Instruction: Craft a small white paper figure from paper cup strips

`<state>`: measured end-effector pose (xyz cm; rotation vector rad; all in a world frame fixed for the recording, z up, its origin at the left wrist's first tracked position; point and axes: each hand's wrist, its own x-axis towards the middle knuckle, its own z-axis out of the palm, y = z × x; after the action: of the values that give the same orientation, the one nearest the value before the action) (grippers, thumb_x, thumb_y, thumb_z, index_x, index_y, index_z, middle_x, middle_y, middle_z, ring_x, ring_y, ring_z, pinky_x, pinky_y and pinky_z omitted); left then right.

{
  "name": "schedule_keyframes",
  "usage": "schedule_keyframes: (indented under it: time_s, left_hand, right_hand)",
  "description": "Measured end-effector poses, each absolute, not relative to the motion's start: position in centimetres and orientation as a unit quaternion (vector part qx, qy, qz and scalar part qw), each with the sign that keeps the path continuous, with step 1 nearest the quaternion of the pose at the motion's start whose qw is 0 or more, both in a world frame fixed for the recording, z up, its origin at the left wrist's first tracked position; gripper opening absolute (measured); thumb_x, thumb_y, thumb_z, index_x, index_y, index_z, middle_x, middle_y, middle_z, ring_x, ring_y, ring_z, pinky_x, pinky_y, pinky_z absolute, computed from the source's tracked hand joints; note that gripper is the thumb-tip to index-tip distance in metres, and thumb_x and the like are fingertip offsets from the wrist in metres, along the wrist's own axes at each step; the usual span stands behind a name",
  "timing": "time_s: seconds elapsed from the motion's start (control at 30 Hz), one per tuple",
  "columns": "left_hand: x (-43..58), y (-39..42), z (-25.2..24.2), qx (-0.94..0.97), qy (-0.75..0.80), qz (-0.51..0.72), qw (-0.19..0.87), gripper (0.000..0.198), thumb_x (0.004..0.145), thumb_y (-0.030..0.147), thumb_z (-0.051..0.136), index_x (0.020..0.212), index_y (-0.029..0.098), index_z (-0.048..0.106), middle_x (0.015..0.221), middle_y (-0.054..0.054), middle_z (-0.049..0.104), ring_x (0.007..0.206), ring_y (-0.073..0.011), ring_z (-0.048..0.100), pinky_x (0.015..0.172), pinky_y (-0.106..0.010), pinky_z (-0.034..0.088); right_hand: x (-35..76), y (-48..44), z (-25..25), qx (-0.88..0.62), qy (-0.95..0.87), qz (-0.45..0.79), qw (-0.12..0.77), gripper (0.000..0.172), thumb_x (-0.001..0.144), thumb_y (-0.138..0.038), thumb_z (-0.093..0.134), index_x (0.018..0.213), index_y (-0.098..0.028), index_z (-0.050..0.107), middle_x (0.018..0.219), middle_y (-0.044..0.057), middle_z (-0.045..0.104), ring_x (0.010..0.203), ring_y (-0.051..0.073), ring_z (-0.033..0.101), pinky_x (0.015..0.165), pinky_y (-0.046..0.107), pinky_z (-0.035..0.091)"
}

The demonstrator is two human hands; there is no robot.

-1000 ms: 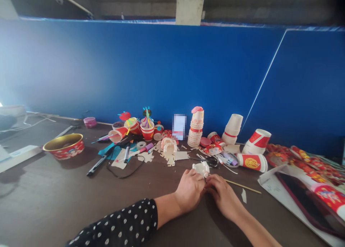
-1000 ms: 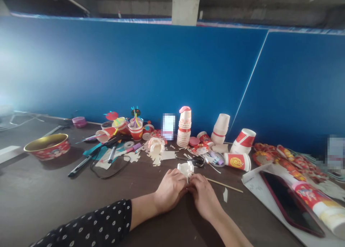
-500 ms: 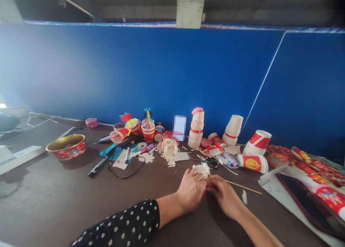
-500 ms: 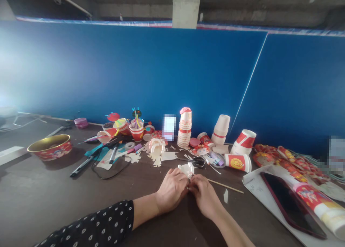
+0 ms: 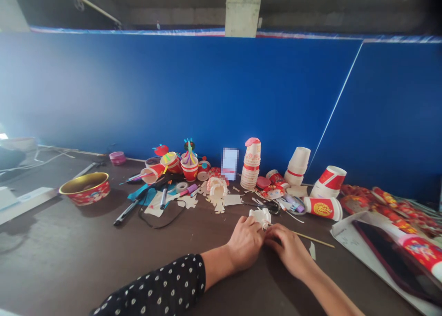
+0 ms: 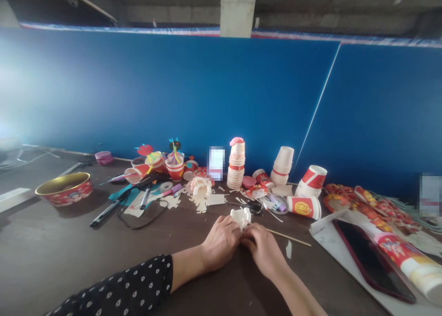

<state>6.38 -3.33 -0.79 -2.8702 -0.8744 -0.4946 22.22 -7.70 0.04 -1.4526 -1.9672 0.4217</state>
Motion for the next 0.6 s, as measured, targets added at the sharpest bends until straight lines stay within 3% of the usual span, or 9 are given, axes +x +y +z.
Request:
schedule_keyframes:
  time_s: [0.6]
  left_hand:
    - [6.21, -3.64, -0.34, -0.954, -0.246, -0.145, 0.097, 0.017, 0.091, 0.015, 0.041, 0.092, 0.013, 0.058, 0.088, -0.007, 0.059, 0.093, -0.0222, 0.048, 0.079, -0.036, 0.032]
  right_hand:
    - [21.90, -8.10, 0.71, -0.548, -0.757, 0.153, 0.320, 0.020, 0.078, -0.014, 0.047, 0.079, -0.021, 0.065, 0.088, 0.005, 0.065, 0.084, 0.019, 0.060, 0.078, 0.033, 0.046]
